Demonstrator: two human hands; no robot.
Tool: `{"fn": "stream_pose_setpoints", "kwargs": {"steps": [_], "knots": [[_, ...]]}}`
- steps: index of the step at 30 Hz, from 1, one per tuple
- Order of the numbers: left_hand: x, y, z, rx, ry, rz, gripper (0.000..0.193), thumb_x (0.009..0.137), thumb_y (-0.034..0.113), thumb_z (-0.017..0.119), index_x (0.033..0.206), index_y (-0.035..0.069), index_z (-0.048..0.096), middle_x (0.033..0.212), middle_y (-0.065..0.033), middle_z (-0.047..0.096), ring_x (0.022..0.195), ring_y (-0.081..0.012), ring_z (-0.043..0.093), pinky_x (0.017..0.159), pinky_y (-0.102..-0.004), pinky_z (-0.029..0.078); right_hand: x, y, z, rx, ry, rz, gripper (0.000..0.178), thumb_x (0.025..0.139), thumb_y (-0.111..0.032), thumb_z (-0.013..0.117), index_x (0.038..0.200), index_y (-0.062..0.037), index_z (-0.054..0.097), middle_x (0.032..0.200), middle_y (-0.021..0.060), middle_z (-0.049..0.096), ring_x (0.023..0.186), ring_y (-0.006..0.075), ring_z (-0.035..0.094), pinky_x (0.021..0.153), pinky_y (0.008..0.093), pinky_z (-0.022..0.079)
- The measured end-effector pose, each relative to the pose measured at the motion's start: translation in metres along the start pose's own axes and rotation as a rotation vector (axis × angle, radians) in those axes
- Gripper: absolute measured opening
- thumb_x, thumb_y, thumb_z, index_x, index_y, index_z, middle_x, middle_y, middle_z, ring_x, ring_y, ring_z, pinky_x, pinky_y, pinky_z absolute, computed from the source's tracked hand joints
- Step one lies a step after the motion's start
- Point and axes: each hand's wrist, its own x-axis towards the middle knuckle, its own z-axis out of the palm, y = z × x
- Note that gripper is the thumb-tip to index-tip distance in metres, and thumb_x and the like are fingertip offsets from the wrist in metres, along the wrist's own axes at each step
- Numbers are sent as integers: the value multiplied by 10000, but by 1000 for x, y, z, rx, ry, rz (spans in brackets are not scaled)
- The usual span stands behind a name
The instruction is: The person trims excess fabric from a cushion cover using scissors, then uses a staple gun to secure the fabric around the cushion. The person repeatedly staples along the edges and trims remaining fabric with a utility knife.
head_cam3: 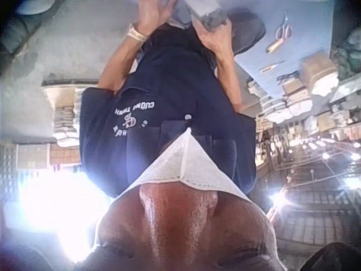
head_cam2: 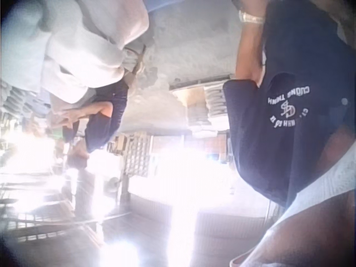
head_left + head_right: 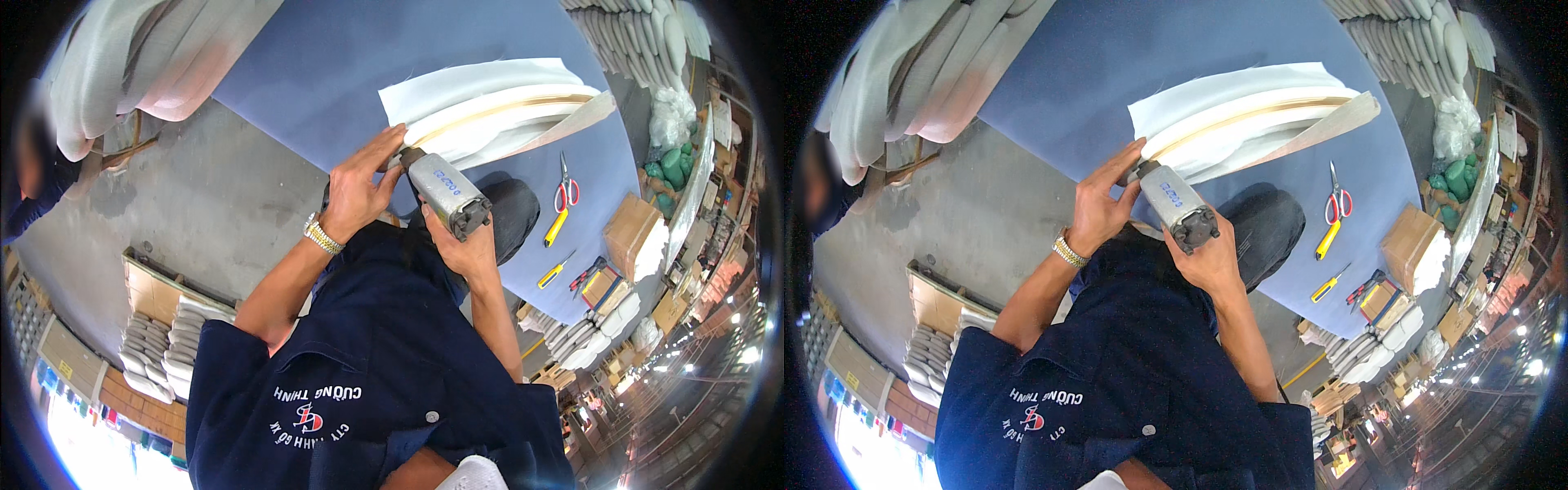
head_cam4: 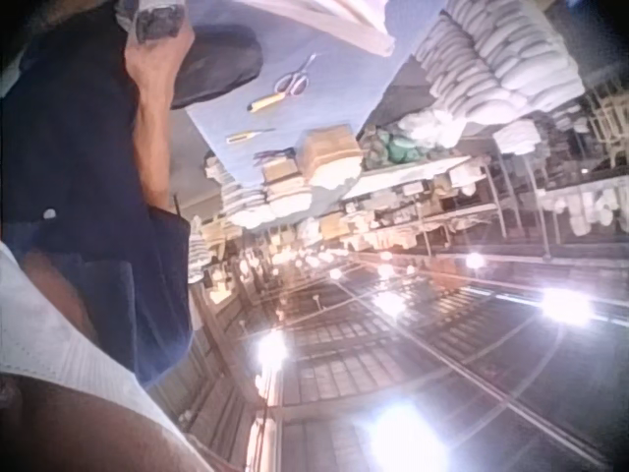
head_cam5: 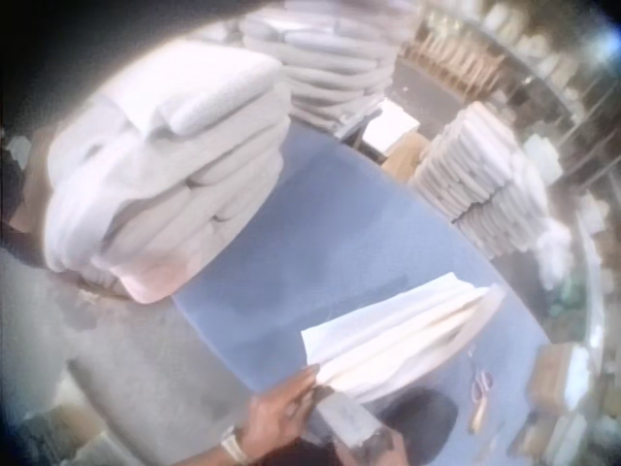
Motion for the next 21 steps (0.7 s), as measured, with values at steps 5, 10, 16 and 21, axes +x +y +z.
{"fn": "stream_pose_setpoints", "kwargs": {"steps": [5, 10, 16, 21], "knots": [[1, 1, 3, 4, 76, 4, 557, 841, 41, 796, 1377, 49, 641, 1404, -165, 641, 1257, -337, 644, 1028, -396, 555, -4, -6, -1, -10, 65, 35, 345, 855, -120, 783, 1147, 41, 695, 1030, 185, 761, 959, 296, 763, 851, 373, 575], [-1, -6, 4, 5, 56, 39, 574, 837, 49, 796, 1388, 59, 635, 1414, -152, 636, 1265, -320, 642, 1024, -385, 557, -10, -8, -2, -44, 71, 8, 334, 860, -119, 779, 1144, 40, 702, 1033, 185, 761, 957, 292, 763, 844, 367, 571], [-4, -3, 4, -6, 21, 39, 616, 816, -50, 750, 1409, 53, 618, 1446, -153, 618, 1301, -325, 627, 987, -373, 578, -9, -6, -2, -17, 52, -35, 311, 856, -106, 775, 1128, 28, 703, 1023, 184, 754, 941, 316, 758, 833, 363, 568], [-6, -9, 7, -22, 28, 57, 631, 802, -82, 731, 1408, 56, 621, 1457, -150, 613, 1322, -326, 613, 950, -363, 590, -10, -12, -1, -60, 30, -109, 317, 821, -61, 766, 1113, 21, 675, 1000, 187, 732, 926, 338, 746, 824, 372, 565]]}}
